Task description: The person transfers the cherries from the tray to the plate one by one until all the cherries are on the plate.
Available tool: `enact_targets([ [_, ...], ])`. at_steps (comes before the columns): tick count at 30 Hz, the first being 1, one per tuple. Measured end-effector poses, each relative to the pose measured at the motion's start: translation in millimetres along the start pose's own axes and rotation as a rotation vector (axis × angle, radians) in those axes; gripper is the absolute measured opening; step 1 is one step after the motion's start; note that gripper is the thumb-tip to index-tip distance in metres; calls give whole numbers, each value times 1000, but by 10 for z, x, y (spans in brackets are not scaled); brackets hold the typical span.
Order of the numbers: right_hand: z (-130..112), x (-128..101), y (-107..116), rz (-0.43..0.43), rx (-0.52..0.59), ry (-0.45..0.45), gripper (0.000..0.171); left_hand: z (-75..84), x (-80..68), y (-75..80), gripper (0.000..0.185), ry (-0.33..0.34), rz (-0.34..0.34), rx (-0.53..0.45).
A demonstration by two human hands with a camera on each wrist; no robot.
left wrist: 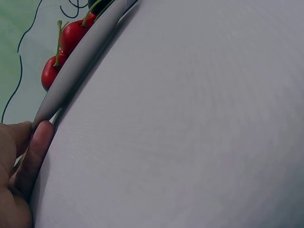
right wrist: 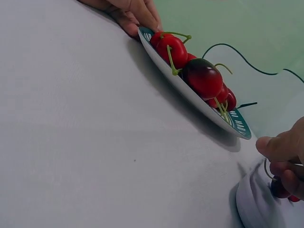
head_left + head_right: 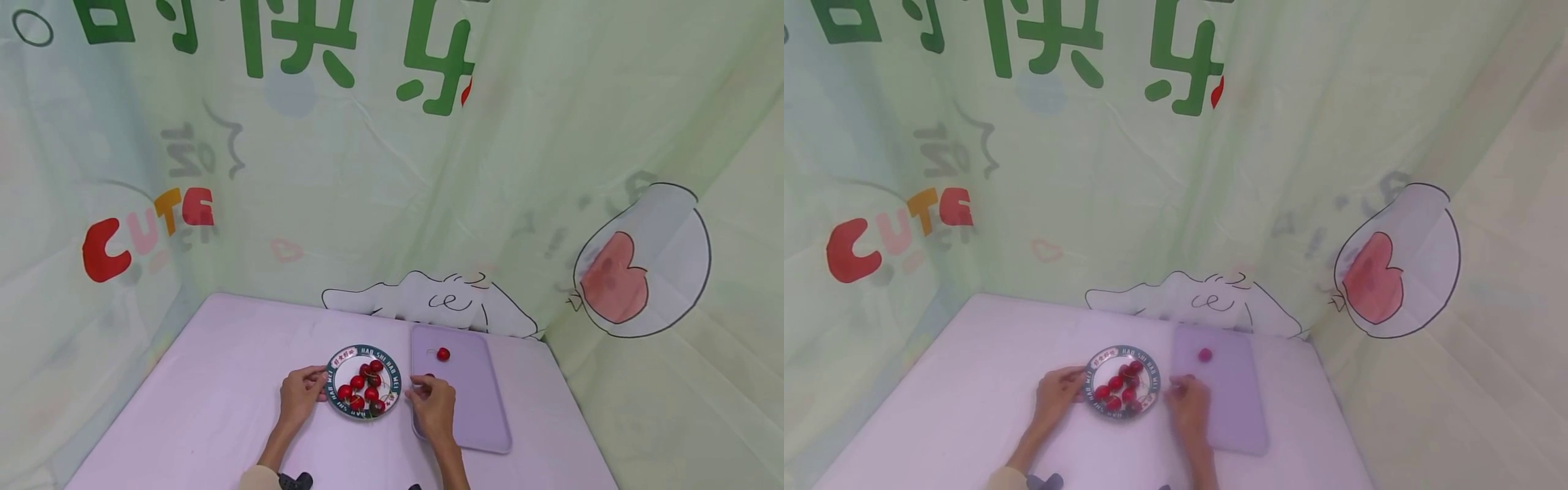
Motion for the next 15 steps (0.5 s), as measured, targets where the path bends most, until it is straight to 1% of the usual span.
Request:
enact_targets([
  [7,-57,-31,86,8,-46,27,26,18,7,20,28,-7,8,-13],
  [15,15,-24,59,-64,-114,17,26,5,1,6,28,0,0,-8],
])
Point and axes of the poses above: each hand's wrist, its own x-axis towards the middle knuckle, its own y-axis out of the back of the hand, z = x × y, the point moved 5 cm from there along x, towards the middle knuckle, and after that the axes turned 9 degrees about x, right-handed, at the moved point
